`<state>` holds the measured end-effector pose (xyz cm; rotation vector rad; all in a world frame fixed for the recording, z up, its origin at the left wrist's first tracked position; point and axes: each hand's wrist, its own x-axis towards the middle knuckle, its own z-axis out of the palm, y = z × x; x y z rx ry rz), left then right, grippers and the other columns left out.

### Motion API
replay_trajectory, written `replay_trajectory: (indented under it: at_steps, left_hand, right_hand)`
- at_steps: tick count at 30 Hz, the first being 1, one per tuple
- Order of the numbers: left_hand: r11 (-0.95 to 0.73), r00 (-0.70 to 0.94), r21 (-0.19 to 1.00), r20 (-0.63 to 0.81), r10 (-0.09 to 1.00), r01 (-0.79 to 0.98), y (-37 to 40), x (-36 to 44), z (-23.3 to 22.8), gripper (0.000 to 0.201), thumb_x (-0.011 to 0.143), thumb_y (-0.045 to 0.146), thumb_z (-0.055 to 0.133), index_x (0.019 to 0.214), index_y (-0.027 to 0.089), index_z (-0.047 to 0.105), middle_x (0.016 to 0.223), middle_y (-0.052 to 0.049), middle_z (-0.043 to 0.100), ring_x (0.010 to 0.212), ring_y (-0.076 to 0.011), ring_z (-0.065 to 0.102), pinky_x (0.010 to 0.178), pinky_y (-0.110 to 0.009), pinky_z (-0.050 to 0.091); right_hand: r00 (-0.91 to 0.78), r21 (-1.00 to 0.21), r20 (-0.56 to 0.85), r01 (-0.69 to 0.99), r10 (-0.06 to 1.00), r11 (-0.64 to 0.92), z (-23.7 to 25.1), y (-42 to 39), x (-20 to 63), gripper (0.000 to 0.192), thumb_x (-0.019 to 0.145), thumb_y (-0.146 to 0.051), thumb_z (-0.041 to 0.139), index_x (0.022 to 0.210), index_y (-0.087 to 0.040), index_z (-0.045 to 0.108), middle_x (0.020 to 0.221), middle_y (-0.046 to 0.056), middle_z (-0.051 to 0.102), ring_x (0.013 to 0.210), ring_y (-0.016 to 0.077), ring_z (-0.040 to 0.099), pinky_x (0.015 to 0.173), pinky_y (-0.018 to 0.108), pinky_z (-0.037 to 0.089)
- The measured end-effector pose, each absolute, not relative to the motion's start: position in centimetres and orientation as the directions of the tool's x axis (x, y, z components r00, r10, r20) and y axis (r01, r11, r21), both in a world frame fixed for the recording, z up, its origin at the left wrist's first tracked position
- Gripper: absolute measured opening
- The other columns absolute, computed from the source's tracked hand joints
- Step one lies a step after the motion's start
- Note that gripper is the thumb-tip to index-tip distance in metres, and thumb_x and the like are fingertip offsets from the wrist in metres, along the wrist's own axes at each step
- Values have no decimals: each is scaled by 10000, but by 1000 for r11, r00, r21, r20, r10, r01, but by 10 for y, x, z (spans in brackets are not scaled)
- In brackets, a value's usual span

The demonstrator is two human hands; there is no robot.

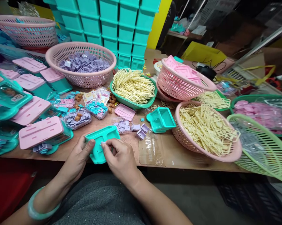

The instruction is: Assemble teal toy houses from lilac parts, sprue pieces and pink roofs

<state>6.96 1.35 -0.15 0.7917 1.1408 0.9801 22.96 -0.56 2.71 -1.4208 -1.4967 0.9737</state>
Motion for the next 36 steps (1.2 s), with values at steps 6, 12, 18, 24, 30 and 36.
replay_trajectory:
  at_steps: [6,12,18,24,30,36]
  left_hand:
    - [386,139,902,-364,921,-195,14,69,2,525,798,630,757,1057,226,543,990,-27,688,957,-225,650,802,-326,527]
    - [335,112,935,-324,940,-112,11,71,6,519,770,629,783,996,234,534,883,5,654,868,-200,617,765,-303,516]
    - [316,84,940,-307,948,-130,8,71,6,512,757,623,799,954,234,531,877,7,666,892,-200,629,745,-289,505]
    - [360,113,915,-345,932,-180,10,67,1,570,738,653,797,990,219,529,892,-6,672,849,-192,621,723,-299,513]
    - [381,137,908,-360,923,-177,11,66,1,560,764,656,773,995,221,506,848,27,631,807,-161,588,713,-280,501]
    - [350,98,923,-338,936,-161,9,68,-1,588,759,674,765,1013,217,496,851,38,626,817,-148,585,701,-252,488]
  right_hand:
    - [-17,-895,129,429,992,123,30,-6,225,247,972,-295,567,756,-192,629,601,-31,518,517,100,433,473,225,321]
    - [-77,-722,304,631,949,283,33,-12,219,245,983,-197,508,755,-190,598,618,-7,555,538,120,495,537,245,372]
    - [-92,-678,355,660,930,324,29,-14,216,239,991,-185,487,788,-186,612,657,24,598,578,143,552,583,257,391]
    - [-88,-860,117,489,989,146,31,-6,225,274,991,-262,523,732,-198,583,584,-37,511,515,109,464,494,225,326]
    - [-88,-699,282,664,955,267,28,-10,217,240,1000,-210,507,790,-181,619,645,4,595,559,129,529,547,246,361]
    - [-133,-552,418,749,899,367,20,-10,210,281,1018,-187,455,800,-160,631,689,50,635,625,165,585,610,280,398]
